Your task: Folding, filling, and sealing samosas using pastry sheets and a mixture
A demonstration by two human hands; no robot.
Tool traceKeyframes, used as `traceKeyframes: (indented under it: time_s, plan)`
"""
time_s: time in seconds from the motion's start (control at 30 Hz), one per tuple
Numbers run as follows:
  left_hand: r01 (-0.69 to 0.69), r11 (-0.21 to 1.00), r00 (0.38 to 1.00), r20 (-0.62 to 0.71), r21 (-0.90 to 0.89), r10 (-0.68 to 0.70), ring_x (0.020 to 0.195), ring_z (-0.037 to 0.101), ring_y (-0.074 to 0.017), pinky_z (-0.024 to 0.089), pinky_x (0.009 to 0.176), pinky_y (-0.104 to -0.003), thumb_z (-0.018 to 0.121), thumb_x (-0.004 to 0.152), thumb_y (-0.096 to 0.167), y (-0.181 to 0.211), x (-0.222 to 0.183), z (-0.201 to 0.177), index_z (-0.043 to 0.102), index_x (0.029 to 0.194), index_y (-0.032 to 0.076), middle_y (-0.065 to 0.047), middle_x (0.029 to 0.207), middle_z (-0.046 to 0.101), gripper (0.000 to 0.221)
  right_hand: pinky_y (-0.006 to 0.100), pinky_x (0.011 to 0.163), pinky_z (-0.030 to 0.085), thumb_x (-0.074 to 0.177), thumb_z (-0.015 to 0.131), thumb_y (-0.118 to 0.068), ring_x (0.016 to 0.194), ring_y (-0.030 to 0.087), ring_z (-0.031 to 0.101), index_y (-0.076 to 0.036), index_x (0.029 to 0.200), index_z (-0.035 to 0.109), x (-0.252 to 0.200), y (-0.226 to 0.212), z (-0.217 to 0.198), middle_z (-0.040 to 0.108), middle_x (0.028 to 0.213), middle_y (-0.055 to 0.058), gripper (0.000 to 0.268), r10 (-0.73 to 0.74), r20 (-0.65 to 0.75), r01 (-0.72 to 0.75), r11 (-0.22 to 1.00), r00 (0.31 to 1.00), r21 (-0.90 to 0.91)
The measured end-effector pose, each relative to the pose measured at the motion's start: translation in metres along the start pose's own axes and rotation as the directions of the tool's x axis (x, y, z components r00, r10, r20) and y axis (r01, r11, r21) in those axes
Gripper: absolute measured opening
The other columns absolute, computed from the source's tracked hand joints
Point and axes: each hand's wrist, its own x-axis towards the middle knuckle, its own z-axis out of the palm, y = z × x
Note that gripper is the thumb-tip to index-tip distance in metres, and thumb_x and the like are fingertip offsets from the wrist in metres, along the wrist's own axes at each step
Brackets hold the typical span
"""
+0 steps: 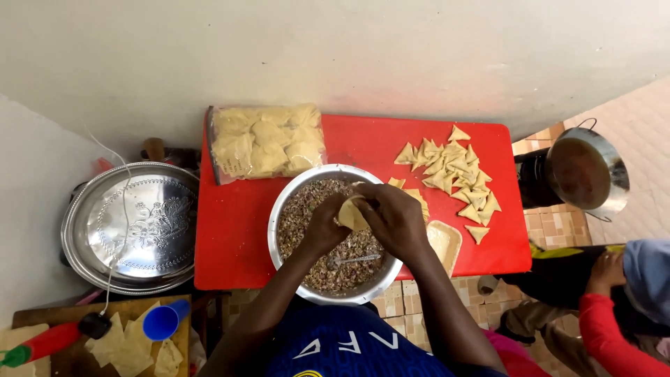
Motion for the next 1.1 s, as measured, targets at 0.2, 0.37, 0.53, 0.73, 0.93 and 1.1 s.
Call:
traceKeyframes:
  time_s: [0.2,0.37,0.53,0.73,0.93,1.1]
  plan:
    - [-0.307,0.951,0.945,-0.133,-0.038,0.300,0.104,0.075,-0.0369,0.059,0.099,-0.046,0.099,0.084,0.010,-0.003,0.028,0.011,0.086,0.121,0.014,-0.009,0.105,0.076,0.039,0.042,0.079,0.067,0.097,0.086,-0.005,0.092,0.032,0.082,-0.012,0.114,0.089,0.009,-0.027,-0.016,0.082,0.087,0.008,0.019,-0.250,-0.080,0.237,0.961,0.965,-0.146]
    - [-0.265,0.948,0.964,-0.014,-0.179,0.267,0.105,0.075,-0.0359,0.058,0.096,-0.047,0.101,0.084,0.019,0.013,0.026,0.012,0.081,0.118,0.011,-0.013,0.108,0.077,0.040,0.047,0.073,0.066,0.099,0.080,0.003,0.087,0.038,0.081,-0.007,0.114,0.087,0.007,-0.015,-0.022,0.083,0.090,0.011,0.019,-0.224,-0.052,0.218,0.970,0.973,-0.109]
    - [-0.152,0.945,0.977,0.104,-0.289,0.189,0.101,0.078,-0.0340,0.059,0.089,-0.046,0.104,0.077,0.009,0.027,0.012,0.004,0.074,0.121,0.007,-0.022,0.107,0.078,0.053,0.056,0.080,0.064,0.098,0.069,0.010,0.095,0.049,0.077,-0.003,0.127,0.083,0.005,-0.016,-0.025,0.078,0.098,0.019,0.035,-0.163,0.037,0.166,0.983,0.986,-0.077]
    - [-0.106,0.854,0.970,0.135,-0.510,0.202,0.113,0.078,-0.0264,0.057,0.098,-0.042,0.102,0.079,0.006,0.041,0.022,-0.006,0.069,0.136,0.007,-0.022,0.122,0.082,0.065,0.062,0.089,0.062,0.098,0.061,0.009,0.104,0.057,0.074,-0.009,0.139,0.080,0.012,0.002,-0.020,0.076,0.107,0.024,0.049,-0.042,0.104,0.040,0.999,0.994,0.014]
    - [-0.066,0.904,0.966,0.201,-0.422,0.164,0.117,0.077,-0.0285,0.060,0.100,-0.046,0.103,0.082,0.017,0.044,0.019,-0.017,0.062,0.149,0.007,-0.019,0.126,0.079,0.079,0.057,0.084,0.060,0.086,0.087,-0.002,0.086,0.041,0.072,-0.011,0.140,0.078,0.017,0.003,-0.008,0.081,0.107,0.017,0.055,0.023,0.109,-0.016,0.998,0.994,-0.063]
    - [-0.073,0.898,0.958,0.220,-0.433,0.184,0.115,0.074,-0.0273,0.060,0.102,-0.048,0.103,0.082,0.017,0.044,0.014,-0.018,0.063,0.149,0.006,-0.019,0.128,0.078,0.079,0.046,0.079,0.062,0.088,0.086,0.000,0.077,0.032,0.073,-0.011,0.138,0.083,0.019,0.014,0.003,0.080,0.092,0.015,0.051,0.108,0.072,-0.108,0.994,0.992,0.005]
